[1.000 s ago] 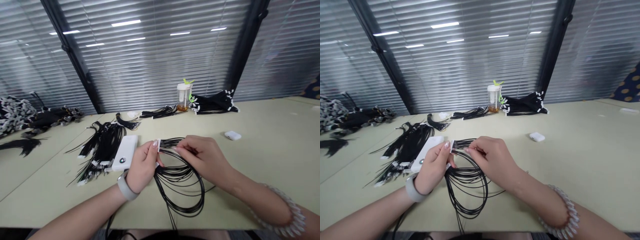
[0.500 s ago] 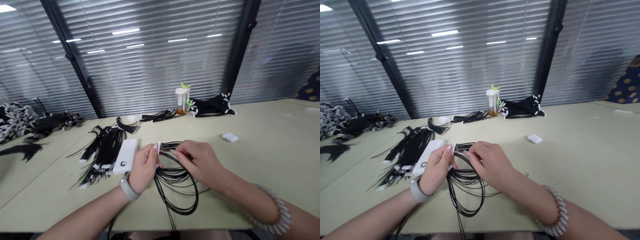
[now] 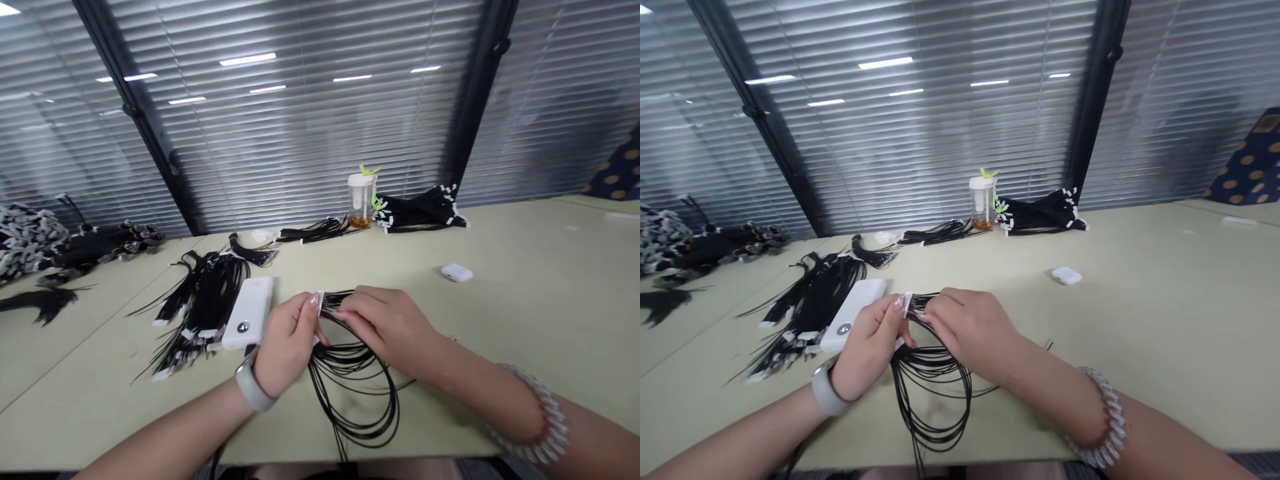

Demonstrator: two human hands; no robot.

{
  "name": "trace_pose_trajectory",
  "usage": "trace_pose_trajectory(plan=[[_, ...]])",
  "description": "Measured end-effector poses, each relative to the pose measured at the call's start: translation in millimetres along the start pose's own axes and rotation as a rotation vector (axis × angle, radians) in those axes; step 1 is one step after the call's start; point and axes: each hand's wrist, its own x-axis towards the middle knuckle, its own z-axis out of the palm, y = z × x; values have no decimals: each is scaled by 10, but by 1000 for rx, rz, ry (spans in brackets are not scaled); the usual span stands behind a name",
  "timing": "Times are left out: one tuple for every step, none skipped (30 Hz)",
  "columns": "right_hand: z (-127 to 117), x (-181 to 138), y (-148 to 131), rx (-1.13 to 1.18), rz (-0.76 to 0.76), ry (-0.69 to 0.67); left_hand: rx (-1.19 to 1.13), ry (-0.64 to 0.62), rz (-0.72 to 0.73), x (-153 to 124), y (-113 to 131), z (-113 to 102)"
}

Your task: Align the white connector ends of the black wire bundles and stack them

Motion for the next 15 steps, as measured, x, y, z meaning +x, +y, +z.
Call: trace_pose_trajectory(plan=[[-1,6,1,-2,7,-5,7,-1,-1,2,4,-2],[-6,15,8,-1,23,-22,14,-1,-2,8,6,-5],[-15,25,20,4,47,-46,20,7,-3,18,7,-9],[-28,37,37,10,81,-74,25,21,-8,33,6,-13],[-46,48,56,17,122,-101,28,42,-20,51,1,-17],[-69,59,74,25,165,-116,29,69,-38,71,-7,-21],[-96,67,87,32,199,-110,28,100,-59,93,-20,-25],[-129,72,92,33,223,-77,29,133,-78,115,-35,-30],[-163,73,87,29,238,-21,29,163,-93,135,-53,-34],[-198,71,71,22,245,44,26,191,-102,153,-71,-38],[-229,65,46,15,246,89,19,215,-107,167,-88,-42],[-252,57,14,15,248,90,11,235,-113,177,-101,-44],[-265,45,-22,33,252,34,4,248,-120,182,-109,-45],[-264,32,-57,71,256,-69,0,257,-127,183,-111,-44],[-248,17,-89,118,257,-193,0,261,-133,179,-108,-41]])
